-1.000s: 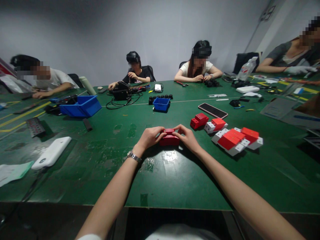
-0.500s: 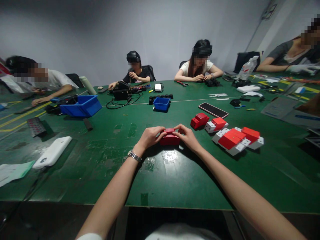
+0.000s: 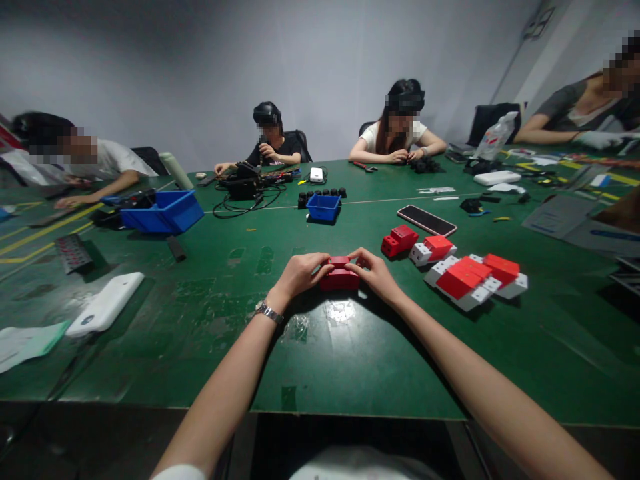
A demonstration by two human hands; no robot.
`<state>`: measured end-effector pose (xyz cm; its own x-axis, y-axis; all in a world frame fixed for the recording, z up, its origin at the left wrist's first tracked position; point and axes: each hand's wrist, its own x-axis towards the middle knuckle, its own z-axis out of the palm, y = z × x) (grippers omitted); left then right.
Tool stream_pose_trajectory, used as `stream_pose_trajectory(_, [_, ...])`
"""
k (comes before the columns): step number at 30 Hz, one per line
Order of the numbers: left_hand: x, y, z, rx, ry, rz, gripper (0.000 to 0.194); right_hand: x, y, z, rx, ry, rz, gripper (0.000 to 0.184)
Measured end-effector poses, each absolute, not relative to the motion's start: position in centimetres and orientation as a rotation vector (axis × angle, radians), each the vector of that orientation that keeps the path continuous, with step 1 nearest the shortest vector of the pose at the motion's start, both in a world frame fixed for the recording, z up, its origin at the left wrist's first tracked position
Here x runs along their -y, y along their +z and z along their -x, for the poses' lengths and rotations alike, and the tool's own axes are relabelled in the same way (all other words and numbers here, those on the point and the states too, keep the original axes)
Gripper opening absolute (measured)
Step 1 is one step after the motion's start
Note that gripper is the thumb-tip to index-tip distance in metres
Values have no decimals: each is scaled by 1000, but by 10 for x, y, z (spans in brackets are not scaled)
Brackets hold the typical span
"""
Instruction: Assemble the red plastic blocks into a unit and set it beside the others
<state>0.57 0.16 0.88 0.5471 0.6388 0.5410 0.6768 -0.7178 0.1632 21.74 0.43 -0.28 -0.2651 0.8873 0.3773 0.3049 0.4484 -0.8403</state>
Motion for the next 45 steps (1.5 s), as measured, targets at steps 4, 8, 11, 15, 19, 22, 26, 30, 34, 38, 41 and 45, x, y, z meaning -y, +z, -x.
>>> stream_pose_trajectory(4, [-2, 8, -5, 1144, -907, 2708, 27, -5, -4, -218, 1803, 813, 1016, 22])
stream_pose_trajectory(8, [-2, 8, -5, 1135, -903, 2704, 27, -5, -3, -218, 1791, 828, 1009, 23])
stream_pose_trajectory(11, [-2, 9, -5, 1132, -891, 2705, 27, -5, -2, -218, 1789, 834, 1012, 23])
stream_pose_trajectory(15, [-2, 9, -6, 1133, -879, 2697, 26, -4, -1, -218, 1793, 845, 1012, 23])
stream_pose_trajectory(19, [-2, 8, -5, 1133, -875, 2694, 27, -5, -2, -218, 1791, 845, 1012, 23])
stream_pose_trajectory(22, [-2, 8, -5, 1134, -881, 2685, 27, -5, -3, -218, 1787, 846, 1016, 22])
stream_pose_trajectory(26, [-2, 8, -5, 1138, -880, 2694, 27, -3, -2, -217, 1782, 834, 1025, 22])
stream_pose_trajectory(30, [-2, 9, -5, 1149, -888, 2700, 27, -2, -1, -216, 1782, 824, 1028, 21])
stream_pose_trajectory(34, [-2, 8, -6, 1164, -902, 2706, 27, -1, 0, -215, 1778, 820, 1023, 21])
stream_pose_trajectory(38, [-2, 8, -6, 1167, -902, 2706, 27, -1, 0, -215, 1775, 812, 1022, 21])
stream_pose_trajectory(41, [-1, 9, -6, 1171, -900, 2704, 27, 0, 1, -215, 1777, 819, 1012, 21])
stream_pose_trajectory(45, [-1, 9, -6, 1163, -894, 2709, 27, 0, 0, -215, 1782, 827, 981, 22])
